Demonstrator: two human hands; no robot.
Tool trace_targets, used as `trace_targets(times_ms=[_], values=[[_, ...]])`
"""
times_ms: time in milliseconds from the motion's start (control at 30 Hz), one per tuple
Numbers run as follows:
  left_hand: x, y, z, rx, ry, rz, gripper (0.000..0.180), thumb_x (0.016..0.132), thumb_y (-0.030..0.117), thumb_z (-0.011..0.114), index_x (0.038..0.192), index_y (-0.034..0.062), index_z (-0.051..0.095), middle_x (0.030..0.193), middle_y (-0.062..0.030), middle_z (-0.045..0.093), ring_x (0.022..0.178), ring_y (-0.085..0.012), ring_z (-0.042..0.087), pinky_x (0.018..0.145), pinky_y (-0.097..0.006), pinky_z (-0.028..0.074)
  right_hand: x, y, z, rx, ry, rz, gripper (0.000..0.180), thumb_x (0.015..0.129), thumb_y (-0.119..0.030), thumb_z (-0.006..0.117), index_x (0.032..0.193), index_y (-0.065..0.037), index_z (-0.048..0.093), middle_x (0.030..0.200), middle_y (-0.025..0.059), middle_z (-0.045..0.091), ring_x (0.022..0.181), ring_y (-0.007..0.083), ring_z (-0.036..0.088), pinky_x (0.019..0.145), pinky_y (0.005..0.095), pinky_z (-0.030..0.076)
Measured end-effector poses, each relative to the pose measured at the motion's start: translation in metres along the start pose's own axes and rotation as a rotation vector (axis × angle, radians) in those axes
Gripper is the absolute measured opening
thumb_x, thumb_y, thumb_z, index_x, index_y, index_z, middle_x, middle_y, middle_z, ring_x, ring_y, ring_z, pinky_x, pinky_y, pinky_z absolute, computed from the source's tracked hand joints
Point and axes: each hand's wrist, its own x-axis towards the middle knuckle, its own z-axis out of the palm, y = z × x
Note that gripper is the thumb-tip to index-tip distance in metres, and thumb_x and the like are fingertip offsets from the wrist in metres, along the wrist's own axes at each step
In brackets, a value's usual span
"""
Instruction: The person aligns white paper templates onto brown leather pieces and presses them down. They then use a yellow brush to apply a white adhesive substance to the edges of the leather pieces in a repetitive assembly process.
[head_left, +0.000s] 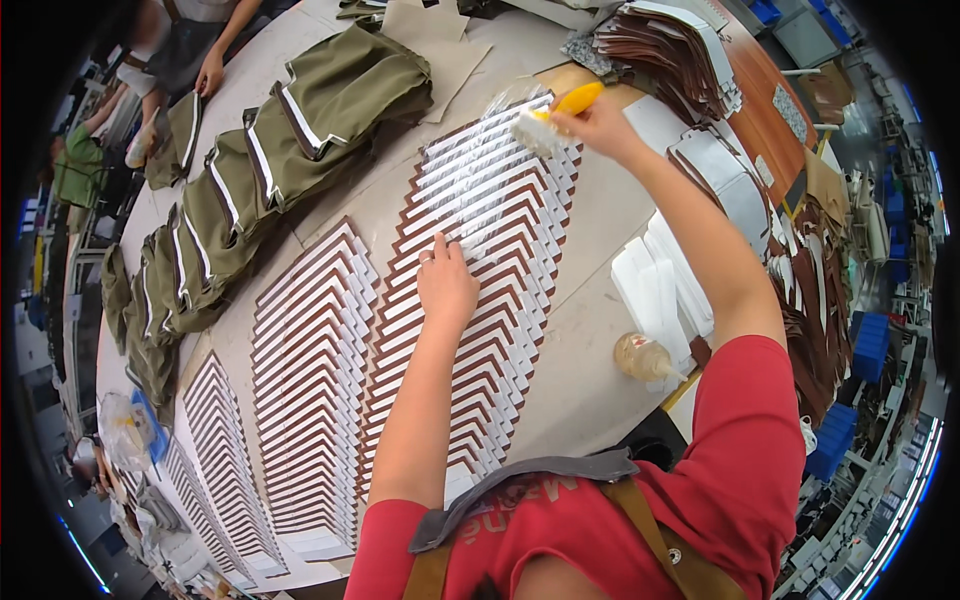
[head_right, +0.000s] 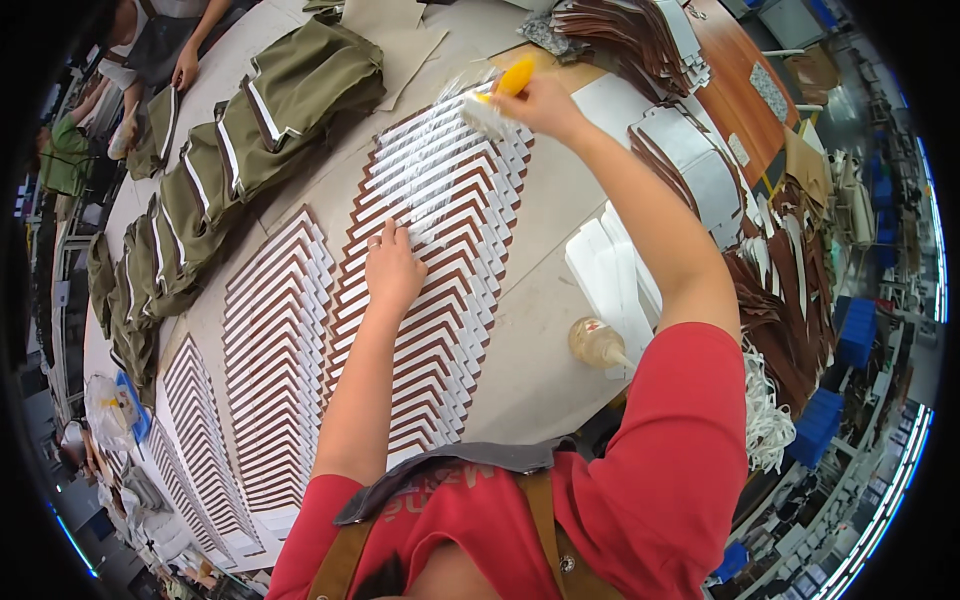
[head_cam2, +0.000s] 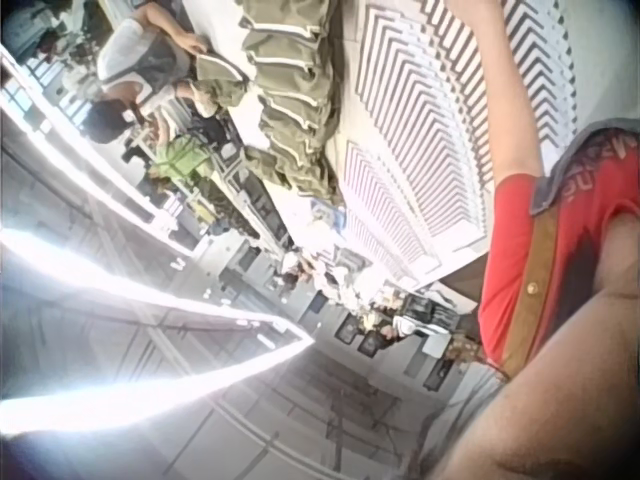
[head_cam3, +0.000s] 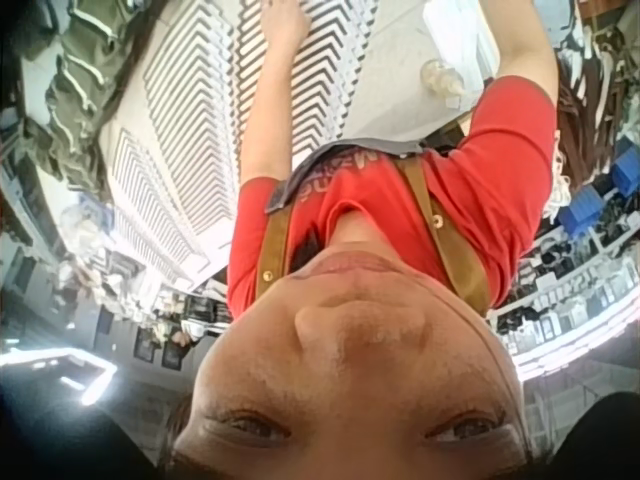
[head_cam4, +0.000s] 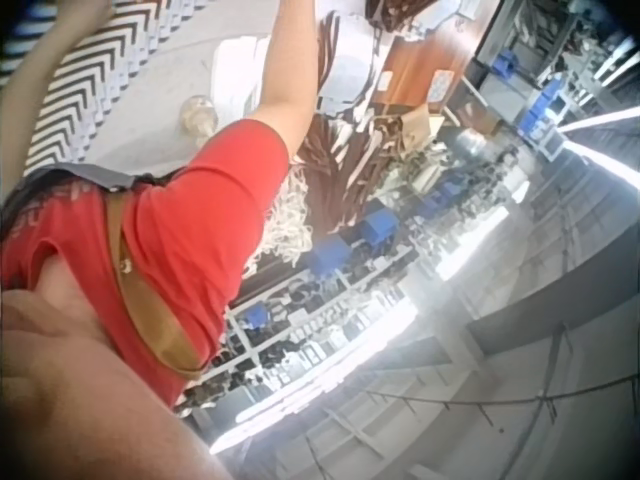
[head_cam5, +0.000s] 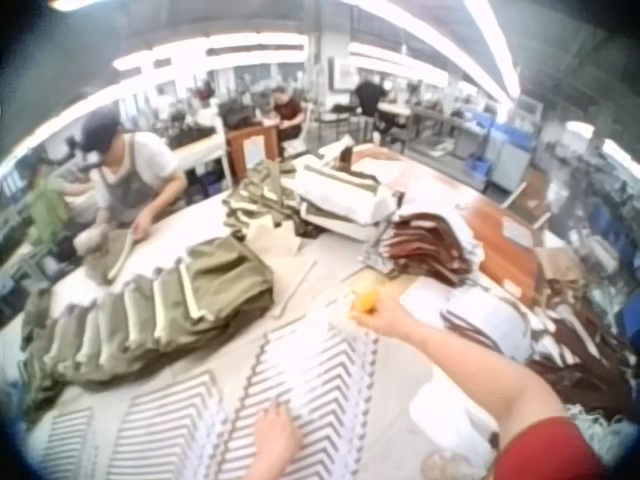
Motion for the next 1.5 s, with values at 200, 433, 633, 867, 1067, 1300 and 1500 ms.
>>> trace_targets(times_ms=[200,433,633,867,1067,1300,1500], values=[[0.000,-0.001,0.000,-0.003,-0.017,-0.003,0.036,0.066,0.005,0.060,0.101,-0.0017,0.053,0.130,-0.0183,0.045,0.104,-0.0354,0.051,0.081,-0.038,0.048,0.030,-0.001,-0.014,-0.219,0.246,-0.035,0.027,0.081,-0.031,0.064,0.096,-0.009,0.067,0.074,0.0082,0.066,0.067,0.0150,0.063,0.061,0.0263,0.047],[0.001,-0.002,0.002,-0.023,-0.014,-0.004,0.035,0.066,0.003,0.058,0.101,-0.0026,0.053,0.130,-0.0192,0.045,0.103,-0.0354,0.051,0.081,-0.039,0.047,0.051,0.013,-0.010,-0.336,0.027,0.055,0.029,0.079,-0.036,0.064,0.095,-0.012,0.067,0.080,0.0080,0.067,0.070,0.0191,0.063,0.063,0.0303,0.048],[-0.001,-0.003,-0.001,-0.016,-0.043,0.008,0.045,0.065,0.008,0.059,0.107,-0.0038,0.052,0.129,-0.0204,0.045,0.103,-0.0379,0.051,0.081,-0.039,0.048,0.067,-0.003,-0.011,-0.461,0.199,-0.006,0.033,0.080,-0.040,0.062,0.098,-0.012,0.066,0.081,0.0102,0.066,0.070,0.0233,0.063,0.066,0.0333,0.048],[-0.001,-0.004,0.004,-0.019,0.010,0.007,0.039,0.063,0.006,0.062,0.100,-0.0022,0.053,0.129,-0.0199,0.045,0.099,-0.0346,0.052,0.079,-0.039,0.048,0.040,-0.043,0.043,-0.225,-0.361,-0.002,0.036,0.082,-0.041,0.060,0.099,-0.010,0.064,0.081,0.0116,0.066,0.071,0.0240,0.063,0.066,0.0332,0.049],[-0.001,-0.005,-0.001,-0.027,-0.010,-0.014,0.038,0.065,0.007,0.063,0.100,-0.0017,0.054,0.129,-0.0191,0.044,0.100,-0.0341,0.052,0.079,-0.039,0.048,0.070,-0.043,0.044,-0.688,0.086,-0.137,0.032,0.082,-0.040,0.060,0.090,-0.009,0.063,0.085,0.0136,0.065,0.078,0.0331,0.061,0.063,0.0386,0.047],[-0.003,-0.009,0.013,-0.037,-0.015,-0.036,0.046,0.065,0.012,0.066,0.107,-0.0004,0.052,0.131,-0.0174,0.042,0.107,-0.0346,0.049,0.083,-0.039,0.047,-0.012,-0.069,0.053,-0.101,-0.488,0.008,0.029,0.083,-0.031,0.060,0.090,-0.004,0.063,0.071,0.0105,0.062,0.061,0.0203,0.059,0.057,0.0320,0.045],[-0.004,-0.007,0.009,-0.057,-0.002,-0.060,0.046,0.064,0.008,0.066,0.107,-0.0004,0.051,0.130,-0.0155,0.043,0.108,-0.0341,0.048,0.086,-0.042,0.044,0.006,-0.051,0.018,-0.562,0.054,-0.170,0.025,0.084,-0.027,0.059,0.094,-0.003,0.063,0.075,0.0110,0.064,0.062,0.0206,0.061,0.058,0.0317,0.046]])
